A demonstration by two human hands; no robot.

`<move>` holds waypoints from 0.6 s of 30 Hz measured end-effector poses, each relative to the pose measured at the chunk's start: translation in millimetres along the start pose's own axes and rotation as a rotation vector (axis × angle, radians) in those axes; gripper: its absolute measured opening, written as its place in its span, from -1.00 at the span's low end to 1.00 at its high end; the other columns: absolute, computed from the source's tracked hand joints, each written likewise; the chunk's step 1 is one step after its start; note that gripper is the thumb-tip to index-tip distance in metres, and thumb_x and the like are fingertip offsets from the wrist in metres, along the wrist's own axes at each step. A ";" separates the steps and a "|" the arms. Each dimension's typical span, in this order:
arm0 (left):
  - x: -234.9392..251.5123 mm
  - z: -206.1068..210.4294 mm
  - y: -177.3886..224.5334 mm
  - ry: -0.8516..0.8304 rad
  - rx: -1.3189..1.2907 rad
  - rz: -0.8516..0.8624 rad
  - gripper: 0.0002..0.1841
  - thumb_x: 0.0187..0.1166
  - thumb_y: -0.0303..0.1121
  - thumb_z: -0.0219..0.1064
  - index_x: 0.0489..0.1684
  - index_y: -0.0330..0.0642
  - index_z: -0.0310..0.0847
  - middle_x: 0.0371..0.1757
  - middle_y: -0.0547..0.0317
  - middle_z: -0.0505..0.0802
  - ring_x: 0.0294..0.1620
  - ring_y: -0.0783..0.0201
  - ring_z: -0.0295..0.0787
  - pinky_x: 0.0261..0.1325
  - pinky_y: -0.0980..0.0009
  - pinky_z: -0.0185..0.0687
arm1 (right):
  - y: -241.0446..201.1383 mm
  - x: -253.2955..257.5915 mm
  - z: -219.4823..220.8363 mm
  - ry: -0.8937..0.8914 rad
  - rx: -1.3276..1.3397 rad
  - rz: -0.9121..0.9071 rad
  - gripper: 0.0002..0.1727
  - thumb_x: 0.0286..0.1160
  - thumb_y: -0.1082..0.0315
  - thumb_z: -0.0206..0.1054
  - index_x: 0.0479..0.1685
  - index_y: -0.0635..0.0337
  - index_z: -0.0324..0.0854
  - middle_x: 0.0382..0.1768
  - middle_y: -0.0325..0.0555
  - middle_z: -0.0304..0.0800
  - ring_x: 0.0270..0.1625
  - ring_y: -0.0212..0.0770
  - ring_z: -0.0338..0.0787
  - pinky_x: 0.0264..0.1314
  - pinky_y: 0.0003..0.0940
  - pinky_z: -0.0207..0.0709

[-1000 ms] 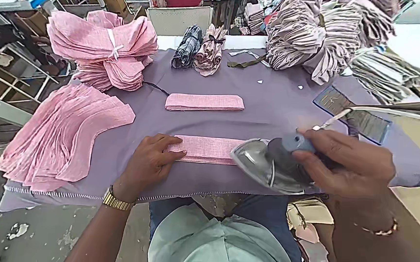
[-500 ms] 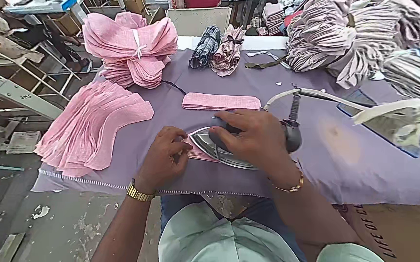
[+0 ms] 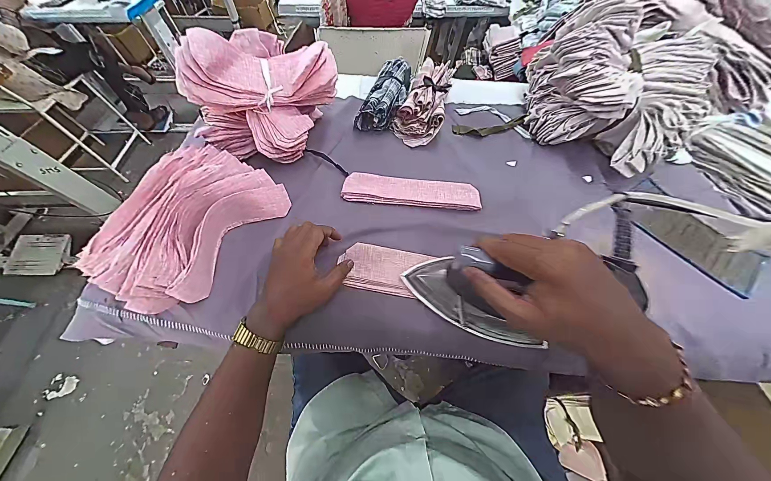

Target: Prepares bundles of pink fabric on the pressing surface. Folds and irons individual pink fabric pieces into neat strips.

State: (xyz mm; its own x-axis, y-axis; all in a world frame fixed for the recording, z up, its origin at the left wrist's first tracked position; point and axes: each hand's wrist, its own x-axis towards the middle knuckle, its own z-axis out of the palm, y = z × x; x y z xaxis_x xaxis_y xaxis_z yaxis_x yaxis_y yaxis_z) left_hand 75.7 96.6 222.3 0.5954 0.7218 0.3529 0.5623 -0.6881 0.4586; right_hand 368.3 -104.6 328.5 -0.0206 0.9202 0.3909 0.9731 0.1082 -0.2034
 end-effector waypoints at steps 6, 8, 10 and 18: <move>-0.1 5.2 1.3 0.005 -0.050 0.099 -0.63 0.49 0.17 0.34 0.07 0.22 0.78 -0.02 0.53 0.84 0.09 0.40 0.66 0.15 0.11 0.50 | 52.9 -61.3 -32.4 0.098 -0.183 0.149 -0.51 0.57 -0.18 0.17 -0.34 0.06 0.68 -0.54 -0.13 0.66 -0.51 -0.11 0.68 -0.60 -0.05 0.38; 0.1 6.0 -0.1 0.001 -0.045 0.122 -0.63 0.51 0.18 0.32 0.09 0.25 0.79 0.00 0.55 0.83 0.09 0.41 0.66 0.16 0.13 0.51 | 75.7 -63.8 -46.1 0.138 -0.088 0.190 -0.54 0.51 -0.19 0.27 -0.26 -0.01 0.81 -0.48 -0.23 0.77 -0.44 -0.27 0.74 -0.49 -0.13 0.55; -0.7 6.8 0.6 0.008 -0.059 0.146 -0.62 0.57 0.17 0.29 0.13 0.24 0.79 0.00 0.53 0.84 0.09 0.41 0.67 0.17 0.15 0.52 | 99.2 -61.9 -54.2 0.235 -0.150 0.251 -0.49 0.46 -0.17 0.28 -0.26 0.13 0.82 -0.50 -0.05 0.78 -0.49 -0.10 0.74 -0.50 0.04 0.52; -6.0 -24.1 -9.2 0.421 0.166 0.064 -0.73 0.71 -0.21 0.25 0.10 -0.04 0.86 0.12 0.18 0.89 0.24 0.27 0.80 0.34 0.21 0.72 | 173.6 -52.2 -14.4 0.294 -0.426 0.492 -0.21 0.73 -0.29 -0.04 -0.03 0.38 0.69 -0.16 0.48 0.79 -0.08 0.55 0.80 -0.17 0.56 0.47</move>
State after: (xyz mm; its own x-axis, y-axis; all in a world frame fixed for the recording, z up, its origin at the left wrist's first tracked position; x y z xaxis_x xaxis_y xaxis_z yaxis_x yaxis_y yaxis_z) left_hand 53.1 100.3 235.6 0.3659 0.6216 0.6926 0.6369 -0.7099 0.3007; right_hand 541.6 -139.3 285.7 0.4485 0.6781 0.5822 0.8597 -0.5055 -0.0735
